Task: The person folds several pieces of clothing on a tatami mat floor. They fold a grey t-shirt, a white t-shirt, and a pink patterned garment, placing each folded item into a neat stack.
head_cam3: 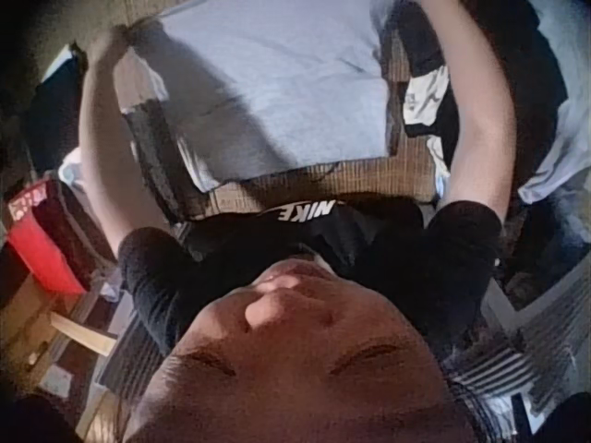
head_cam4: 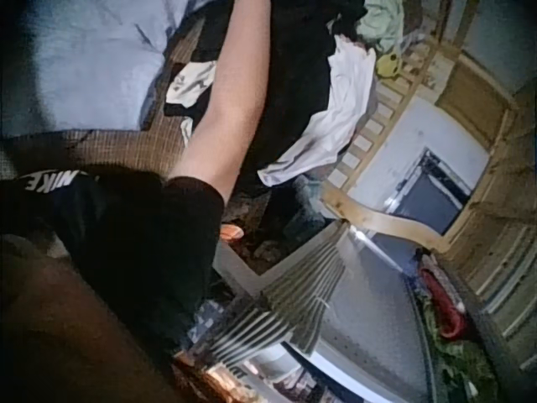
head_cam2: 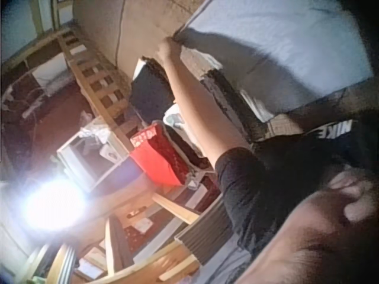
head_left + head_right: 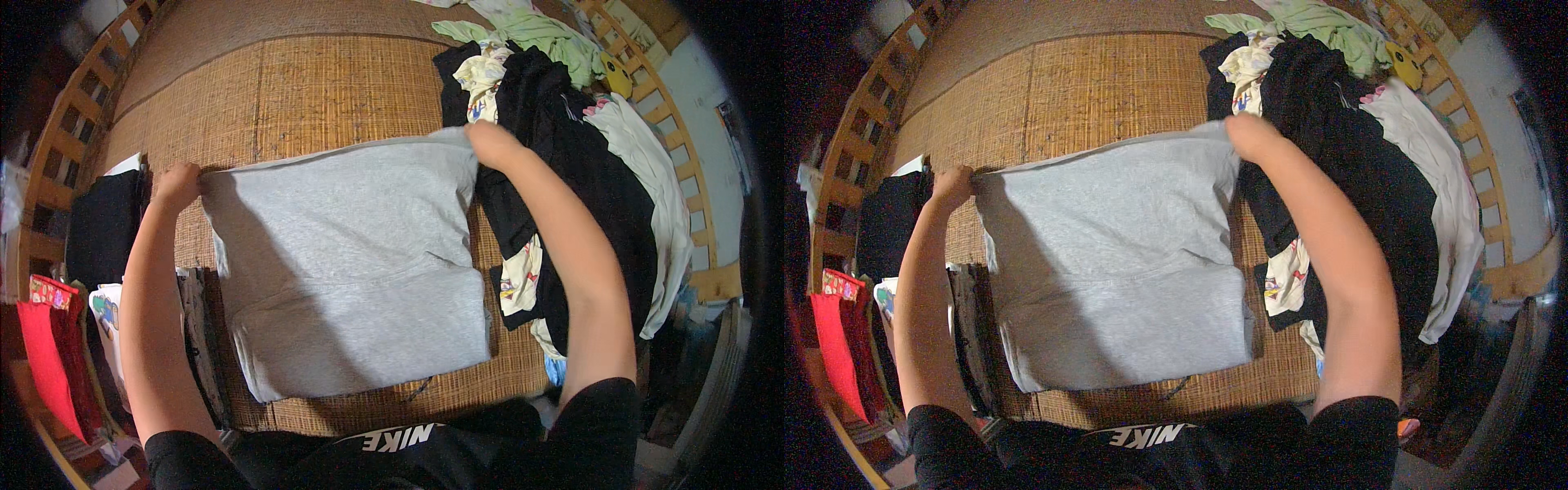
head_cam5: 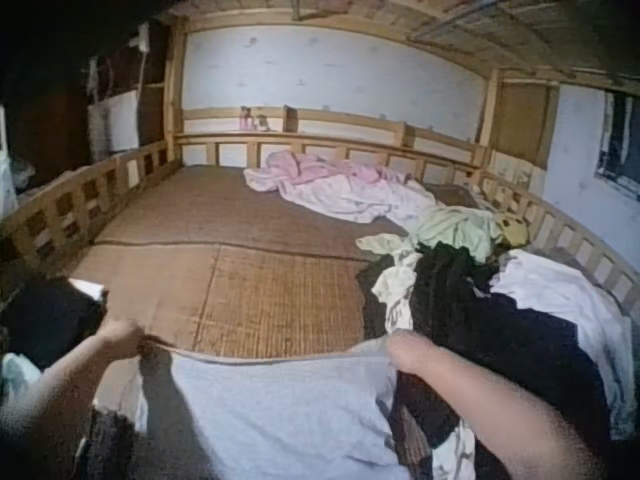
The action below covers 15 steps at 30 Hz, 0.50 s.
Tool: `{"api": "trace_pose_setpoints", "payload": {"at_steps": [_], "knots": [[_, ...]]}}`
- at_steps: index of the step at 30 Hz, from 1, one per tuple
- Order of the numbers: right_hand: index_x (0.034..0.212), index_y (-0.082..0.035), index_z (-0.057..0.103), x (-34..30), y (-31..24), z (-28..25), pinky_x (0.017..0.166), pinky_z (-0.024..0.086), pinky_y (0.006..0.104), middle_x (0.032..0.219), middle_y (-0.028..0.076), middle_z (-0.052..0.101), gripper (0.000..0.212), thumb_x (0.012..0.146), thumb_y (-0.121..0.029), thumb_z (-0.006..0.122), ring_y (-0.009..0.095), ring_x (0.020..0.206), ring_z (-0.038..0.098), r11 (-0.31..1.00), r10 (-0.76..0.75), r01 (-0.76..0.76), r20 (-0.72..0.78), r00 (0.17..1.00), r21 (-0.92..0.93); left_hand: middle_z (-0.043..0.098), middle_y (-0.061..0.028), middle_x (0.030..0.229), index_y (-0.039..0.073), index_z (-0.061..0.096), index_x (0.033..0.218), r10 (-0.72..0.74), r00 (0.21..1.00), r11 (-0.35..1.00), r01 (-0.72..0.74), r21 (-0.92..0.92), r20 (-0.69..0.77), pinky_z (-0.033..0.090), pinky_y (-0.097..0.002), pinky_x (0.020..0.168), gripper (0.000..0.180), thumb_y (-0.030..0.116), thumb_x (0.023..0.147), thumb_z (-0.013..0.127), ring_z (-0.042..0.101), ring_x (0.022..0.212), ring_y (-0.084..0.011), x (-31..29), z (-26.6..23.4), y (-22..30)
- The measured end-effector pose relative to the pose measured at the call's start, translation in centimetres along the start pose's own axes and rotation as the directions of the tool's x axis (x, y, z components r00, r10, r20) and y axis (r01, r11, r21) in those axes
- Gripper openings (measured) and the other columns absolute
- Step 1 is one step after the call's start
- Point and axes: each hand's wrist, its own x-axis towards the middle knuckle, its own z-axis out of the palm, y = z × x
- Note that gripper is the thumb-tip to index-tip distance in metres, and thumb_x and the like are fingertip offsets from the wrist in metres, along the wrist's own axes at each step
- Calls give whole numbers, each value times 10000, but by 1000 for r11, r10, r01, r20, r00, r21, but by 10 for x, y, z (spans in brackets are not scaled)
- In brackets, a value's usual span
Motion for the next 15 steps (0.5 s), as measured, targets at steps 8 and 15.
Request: {"api": "trace_pose_setpoints", "payload": {"at_steps": [8, 15], "knots": [[878, -4, 598, 41, -49, 26, 818, 425, 372, 1027, 190, 530, 248, 761, -222, 579, 317, 969, 514, 868, -36, 87, -114, 993, 489, 593, -179, 932, 25, 564, 969, 77, 997, 983, -72, -171, 22, 450, -412, 750, 384, 284, 699, 648, 561, 889, -358, 6, -24, 37], [883, 10, 599, 45, -90, 14, 786, 445, 399, 953, 195, 583, 422, 698, -366, 654, 337, 904, 560, 953, -134, 98, 110, 985, 286, 584, -144, 998, 58, 539, 1044, 117, 986, 966, -86, -244, 117, 436, -395, 807, 501, 116, 580, 718, 538, 970, -316, 15, -9, 59]]}}
